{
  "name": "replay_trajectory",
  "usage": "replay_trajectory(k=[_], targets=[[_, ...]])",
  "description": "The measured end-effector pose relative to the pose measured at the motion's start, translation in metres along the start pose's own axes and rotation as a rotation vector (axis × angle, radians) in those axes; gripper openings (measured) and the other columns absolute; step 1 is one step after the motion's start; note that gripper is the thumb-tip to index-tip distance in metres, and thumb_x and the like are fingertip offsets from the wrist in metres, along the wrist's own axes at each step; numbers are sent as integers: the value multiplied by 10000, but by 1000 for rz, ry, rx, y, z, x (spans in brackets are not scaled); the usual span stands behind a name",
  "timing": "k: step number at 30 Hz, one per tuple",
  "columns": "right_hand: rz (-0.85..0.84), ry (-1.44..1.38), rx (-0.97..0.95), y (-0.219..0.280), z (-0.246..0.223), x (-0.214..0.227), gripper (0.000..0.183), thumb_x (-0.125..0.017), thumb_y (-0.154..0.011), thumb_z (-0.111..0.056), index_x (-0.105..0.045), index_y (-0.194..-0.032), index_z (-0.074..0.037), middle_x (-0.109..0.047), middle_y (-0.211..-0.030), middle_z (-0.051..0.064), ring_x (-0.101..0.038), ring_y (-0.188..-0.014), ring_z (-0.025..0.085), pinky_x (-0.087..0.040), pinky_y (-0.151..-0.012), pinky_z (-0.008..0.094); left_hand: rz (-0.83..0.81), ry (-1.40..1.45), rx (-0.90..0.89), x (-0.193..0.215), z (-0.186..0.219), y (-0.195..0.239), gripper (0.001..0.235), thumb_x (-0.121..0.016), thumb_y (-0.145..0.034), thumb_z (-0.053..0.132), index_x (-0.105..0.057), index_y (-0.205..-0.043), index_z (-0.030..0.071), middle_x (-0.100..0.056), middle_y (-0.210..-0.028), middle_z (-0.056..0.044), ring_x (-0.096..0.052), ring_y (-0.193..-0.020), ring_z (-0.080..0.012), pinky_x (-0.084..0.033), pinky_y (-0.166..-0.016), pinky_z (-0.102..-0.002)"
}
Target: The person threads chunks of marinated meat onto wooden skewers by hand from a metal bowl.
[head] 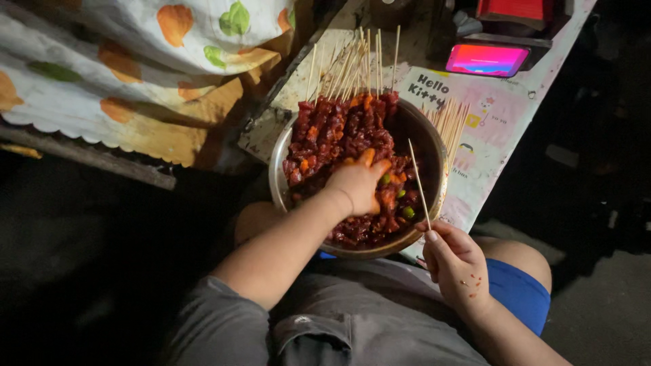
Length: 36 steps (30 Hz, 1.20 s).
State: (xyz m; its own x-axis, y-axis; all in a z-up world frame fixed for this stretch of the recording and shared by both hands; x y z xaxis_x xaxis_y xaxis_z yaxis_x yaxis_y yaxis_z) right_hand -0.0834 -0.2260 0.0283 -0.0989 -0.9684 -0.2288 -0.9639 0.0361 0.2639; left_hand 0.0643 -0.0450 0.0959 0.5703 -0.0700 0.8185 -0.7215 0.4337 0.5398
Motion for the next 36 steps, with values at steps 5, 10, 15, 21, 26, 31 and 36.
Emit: replay_trajectory(k=[5,10,15,21,26,31,36], targets=[[19,64,27,9,-11,-4,271,-524,-1041,-125,-638,-1216,48,-483,-593,11,-401,-466,90,-323,-432,234,-54,414,114,-7,-27,-4,805,-732,-804,178,-422,-1546,232,-627,-1388,-138,-705,-1064,-261,-586,-941,-403],[82,43,83,10,-15,-1,250,-542,-1033,-86,-611,-1228,54,-514,-649,0,-425,-509,85,-334,-449,240,96,574,142,-11,-45,18,546,-701,-882,172,-596,-1417,195,-772,-1192,-113,-753,-988,-221,-591,-889,-383],[62,9,96,2,-12,-2,200,-542,-1063,-89,-619,-1188,46,-491,-641,-4,-410,-507,83,-315,-456,236,294,819,-69,-21,-21,22,660,-569,-892,139,-420,-1515,297,-581,-1449,-54,-719,-1092,-224,-640,-897,-391],[20,38,45,9,-6,-5,203,-546,-1041,-91,-637,-1175,32,-492,-613,10,-415,-486,90,-329,-441,236,-139,-177,-148,-39,-15,41,401,-622,-981,368,-592,-1381,371,-320,-1639,44,-190,-1548,-297,-48,-1208,-675],[-13,-8,83,10,-4,-3,212,-552,-1044,-93,-633,-1187,42,-524,-667,7,-432,-522,84,-341,-462,229,117,196,32,-25,-72,71,331,-669,-910,285,-721,-1236,259,-651,-1317,-84,-597,-1214,-293,-464,-1076,-439],[-2,51,71,11,-3,-6,208,-556,-1044,-112,-620,-1194,16,-524,-636,22,-450,-502,87,-365,-446,228,289,397,175,-41,-84,63,209,-613,-952,165,-729,-1109,90,-742,-1044,-145,-733,-916,-295,-592,-866,-418],[35,51,82,11,2,-9,189,-568,-1042,-125,-617,-1172,4,-544,-650,35,-473,-495,89,-358,-418,229,241,243,-25,-60,-69,47,170,-657,-863,60,-751,-1004,49,-714,-1030,-167,-701,-959,-315,-566,-903,-427]])
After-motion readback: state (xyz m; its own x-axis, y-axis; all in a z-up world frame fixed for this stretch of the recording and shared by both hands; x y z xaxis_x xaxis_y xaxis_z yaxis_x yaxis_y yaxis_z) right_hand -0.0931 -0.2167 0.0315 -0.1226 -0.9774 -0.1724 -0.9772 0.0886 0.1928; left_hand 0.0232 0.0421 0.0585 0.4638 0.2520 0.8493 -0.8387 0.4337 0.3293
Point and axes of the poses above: each hand's wrist, its own y-axis away from the middle knuckle, its own x-axis out of the back of the hand, z = x × y, the point moved 2 cm from there along -y, towards the middle knuckle
